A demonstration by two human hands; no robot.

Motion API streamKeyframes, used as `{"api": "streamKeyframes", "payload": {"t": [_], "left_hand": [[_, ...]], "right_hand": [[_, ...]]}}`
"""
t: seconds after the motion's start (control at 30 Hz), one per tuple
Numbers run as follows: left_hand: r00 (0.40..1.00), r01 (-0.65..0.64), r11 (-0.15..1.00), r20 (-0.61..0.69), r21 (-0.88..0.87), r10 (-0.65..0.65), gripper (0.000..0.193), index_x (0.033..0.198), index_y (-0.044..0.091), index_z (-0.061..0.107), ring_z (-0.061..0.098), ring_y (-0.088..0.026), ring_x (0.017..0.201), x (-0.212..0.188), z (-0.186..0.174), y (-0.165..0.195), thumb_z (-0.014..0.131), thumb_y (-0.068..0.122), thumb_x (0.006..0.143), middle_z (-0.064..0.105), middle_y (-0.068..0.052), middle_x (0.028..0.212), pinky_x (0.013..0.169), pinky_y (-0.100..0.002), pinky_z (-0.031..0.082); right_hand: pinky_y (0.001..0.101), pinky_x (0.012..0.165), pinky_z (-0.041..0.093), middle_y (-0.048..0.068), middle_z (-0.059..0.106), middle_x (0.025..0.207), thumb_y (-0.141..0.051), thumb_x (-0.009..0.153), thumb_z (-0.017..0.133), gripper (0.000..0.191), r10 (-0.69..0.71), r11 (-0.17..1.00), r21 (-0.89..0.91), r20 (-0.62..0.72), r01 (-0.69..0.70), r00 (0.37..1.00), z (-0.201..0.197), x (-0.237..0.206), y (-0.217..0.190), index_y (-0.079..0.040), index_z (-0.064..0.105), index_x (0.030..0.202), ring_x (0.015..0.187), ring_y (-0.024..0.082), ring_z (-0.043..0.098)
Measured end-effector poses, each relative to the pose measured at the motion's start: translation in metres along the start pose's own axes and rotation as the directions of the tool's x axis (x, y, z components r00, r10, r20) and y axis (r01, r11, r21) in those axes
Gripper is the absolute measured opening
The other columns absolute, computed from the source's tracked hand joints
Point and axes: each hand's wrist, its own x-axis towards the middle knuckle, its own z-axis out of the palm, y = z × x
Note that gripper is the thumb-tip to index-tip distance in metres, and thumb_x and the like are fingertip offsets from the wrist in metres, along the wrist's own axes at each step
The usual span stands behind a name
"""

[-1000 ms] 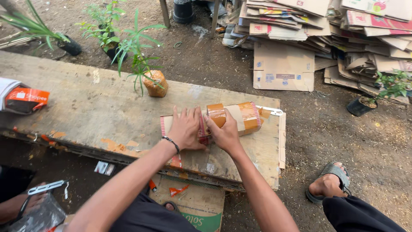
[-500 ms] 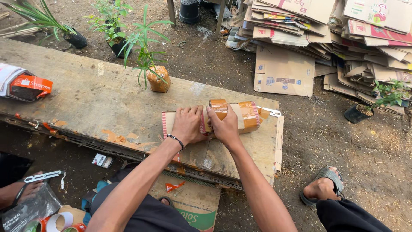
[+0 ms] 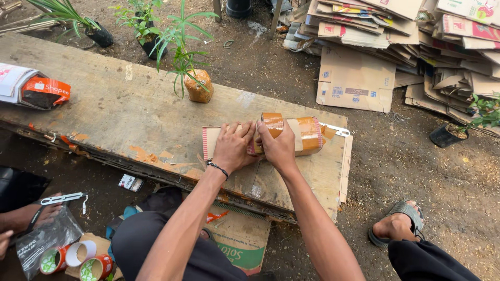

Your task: The person folds a flat cardboard sheet into a rectangular box on a wooden table. They use a utility knife to trim edges and then apply multiple strips of packing tape to seal the seams. The finished box is placed on the table.

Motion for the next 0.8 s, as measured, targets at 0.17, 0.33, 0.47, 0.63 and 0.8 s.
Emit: {"api": "streamKeyframes", "payload": {"t": [0.17, 0.33, 0.47, 0.63, 0.8], "left_hand": [[0.997, 0.009, 1.000, -0.071, 0.012, -0.009, 0.092, 0.136, 0.008, 0.064, 0.057, -0.031, 0.123, -0.003, 0.007, 0.004, 0.089, 0.051, 0.059, 0.064, -0.006, 0.137, 0.106, -0.053, 0.039], [0.999, 0.025, 1.000, -0.042, 0.010, -0.025, 0.086, 0.133, 0.007, 0.064, 0.059, -0.030, 0.122, 0.003, 0.009, 0.003, 0.088, 0.053, 0.064, 0.064, -0.006, 0.139, 0.104, -0.052, 0.041], [0.999, 0.027, 1.000, -0.020, -0.009, -0.027, 0.094, 0.136, 0.007, 0.063, 0.060, -0.032, 0.117, 0.006, 0.006, 0.001, 0.087, 0.059, 0.061, 0.064, -0.006, 0.135, 0.100, -0.056, 0.039], [1.000, 0.023, 0.998, -0.010, 0.061, -0.022, 0.091, 0.136, 0.008, 0.063, 0.061, -0.028, 0.118, 0.005, 0.007, 0.001, 0.085, 0.058, 0.063, 0.064, -0.004, 0.138, 0.104, -0.057, 0.038], [0.999, 0.028, 0.999, 0.014, 0.038, -0.029, 0.093, 0.138, 0.009, 0.063, 0.060, -0.030, 0.119, 0.003, 0.010, -0.001, 0.084, 0.062, 0.064, 0.064, -0.005, 0.138, 0.103, -0.056, 0.038]], "right_hand": [[0.0302, 0.060, 0.057, 0.009, 0.073, 0.084, -0.023, 0.093, 0.076, 0.027, -0.068, 0.991, -0.116, -0.016, 0.066, 0.998, -0.003, 0.000, 0.000, 0.001, 0.066, 0.102, 0.067, 0.013, 0.070], [0.0294, 0.062, 0.059, 0.011, 0.076, 0.086, -0.024, 0.091, 0.078, 0.032, -0.076, 0.973, -0.219, 0.018, 0.078, 0.997, -0.007, -0.001, -0.009, 0.003, 0.066, 0.102, 0.070, 0.013, 0.075], [0.0294, 0.058, 0.058, 0.011, 0.075, 0.082, -0.023, 0.089, 0.078, 0.033, -0.001, 0.960, -0.282, 0.012, 0.005, 1.000, -0.014, -0.015, -0.020, 0.004, 0.067, 0.104, 0.065, 0.014, 0.073], [0.0288, 0.053, 0.057, 0.008, 0.074, 0.075, -0.023, 0.087, 0.075, 0.031, 0.184, 0.952, -0.255, 0.042, -0.168, 0.982, -0.029, -0.048, -0.024, 0.004, 0.067, 0.103, 0.056, 0.012, 0.069], [0.0294, 0.051, 0.058, 0.006, 0.069, 0.073, -0.024, 0.087, 0.077, 0.032, 0.239, 0.950, -0.208, -0.001, -0.234, 0.971, -0.030, -0.065, 0.001, 0.004, 0.065, 0.097, 0.055, 0.011, 0.067]]}}
